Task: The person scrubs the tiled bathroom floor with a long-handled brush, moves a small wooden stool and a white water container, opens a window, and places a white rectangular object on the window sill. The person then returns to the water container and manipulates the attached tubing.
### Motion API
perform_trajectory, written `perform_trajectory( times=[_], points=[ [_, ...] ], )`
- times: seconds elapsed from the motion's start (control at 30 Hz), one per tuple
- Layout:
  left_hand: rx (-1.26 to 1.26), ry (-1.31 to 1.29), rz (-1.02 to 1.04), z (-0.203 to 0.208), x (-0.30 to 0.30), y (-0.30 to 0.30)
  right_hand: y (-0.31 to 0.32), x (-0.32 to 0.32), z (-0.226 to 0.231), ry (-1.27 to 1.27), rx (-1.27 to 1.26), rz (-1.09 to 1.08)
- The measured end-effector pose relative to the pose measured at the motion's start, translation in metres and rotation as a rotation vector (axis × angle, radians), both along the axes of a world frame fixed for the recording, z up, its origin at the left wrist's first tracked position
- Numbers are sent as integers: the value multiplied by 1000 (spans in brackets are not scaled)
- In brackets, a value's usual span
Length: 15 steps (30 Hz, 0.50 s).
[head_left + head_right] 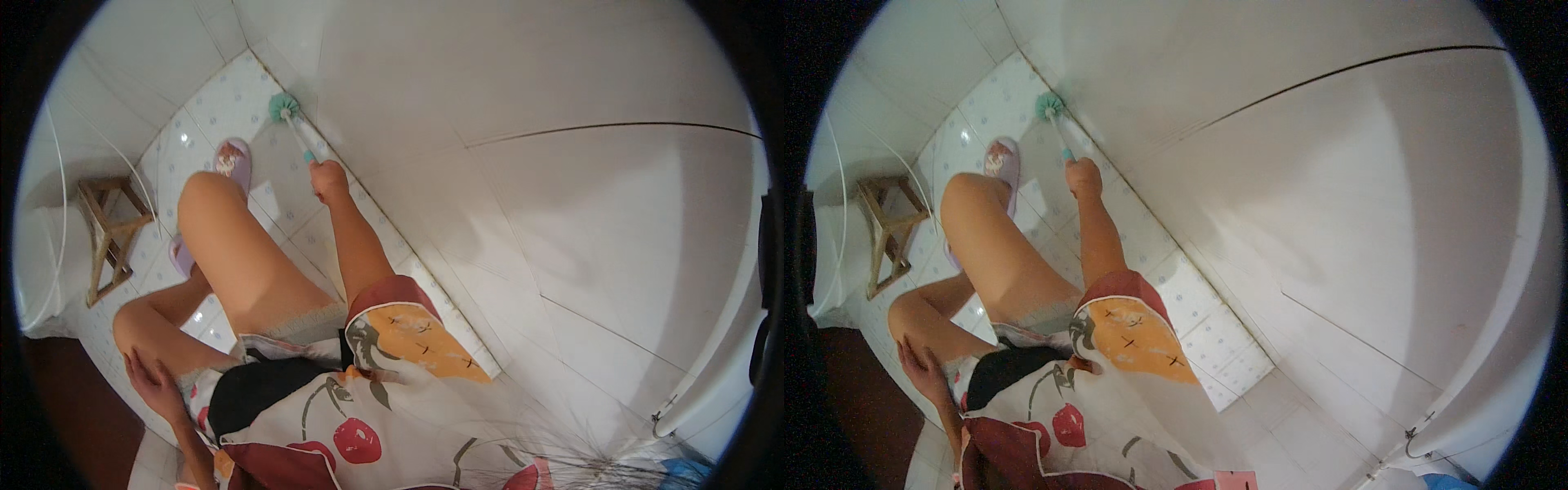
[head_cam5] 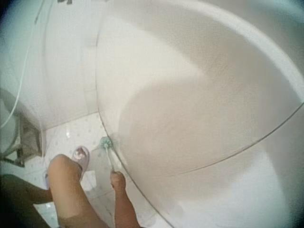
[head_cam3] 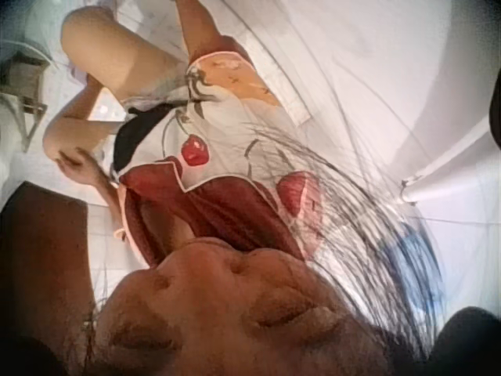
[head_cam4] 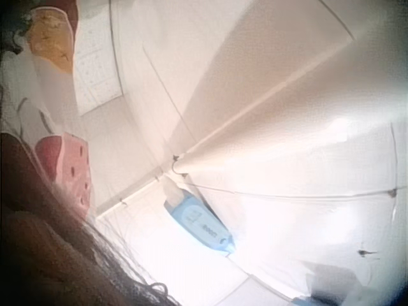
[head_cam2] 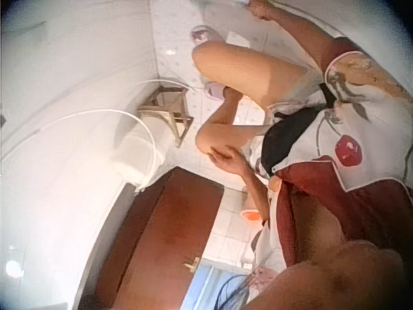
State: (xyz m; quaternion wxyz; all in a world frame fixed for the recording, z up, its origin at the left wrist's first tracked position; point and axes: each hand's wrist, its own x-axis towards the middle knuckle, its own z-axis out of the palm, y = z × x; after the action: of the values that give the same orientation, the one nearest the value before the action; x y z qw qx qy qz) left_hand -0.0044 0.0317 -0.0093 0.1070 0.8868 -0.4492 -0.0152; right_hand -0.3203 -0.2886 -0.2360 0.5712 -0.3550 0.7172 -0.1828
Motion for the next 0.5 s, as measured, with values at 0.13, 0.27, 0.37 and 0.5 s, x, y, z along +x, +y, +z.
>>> perform_trajectory(
  times=[0.13, 0.27, 0.37, 0.5],
  points=[
    [-18, -3, -6, 4, -5, -6, 40, -35, 2, 20, 37, 1],
    [-73, 65, -7, 9, -7, -17, 182, -153, 8, -73, 229, -117],
    [-50, 17, -24, 11, -2, -17, 257, -194, 64, -16, 398, -263],
    [-59, 43, 27, 10, 0, -21, 257, -186, 72, 50, 428, -243]
  ],
)
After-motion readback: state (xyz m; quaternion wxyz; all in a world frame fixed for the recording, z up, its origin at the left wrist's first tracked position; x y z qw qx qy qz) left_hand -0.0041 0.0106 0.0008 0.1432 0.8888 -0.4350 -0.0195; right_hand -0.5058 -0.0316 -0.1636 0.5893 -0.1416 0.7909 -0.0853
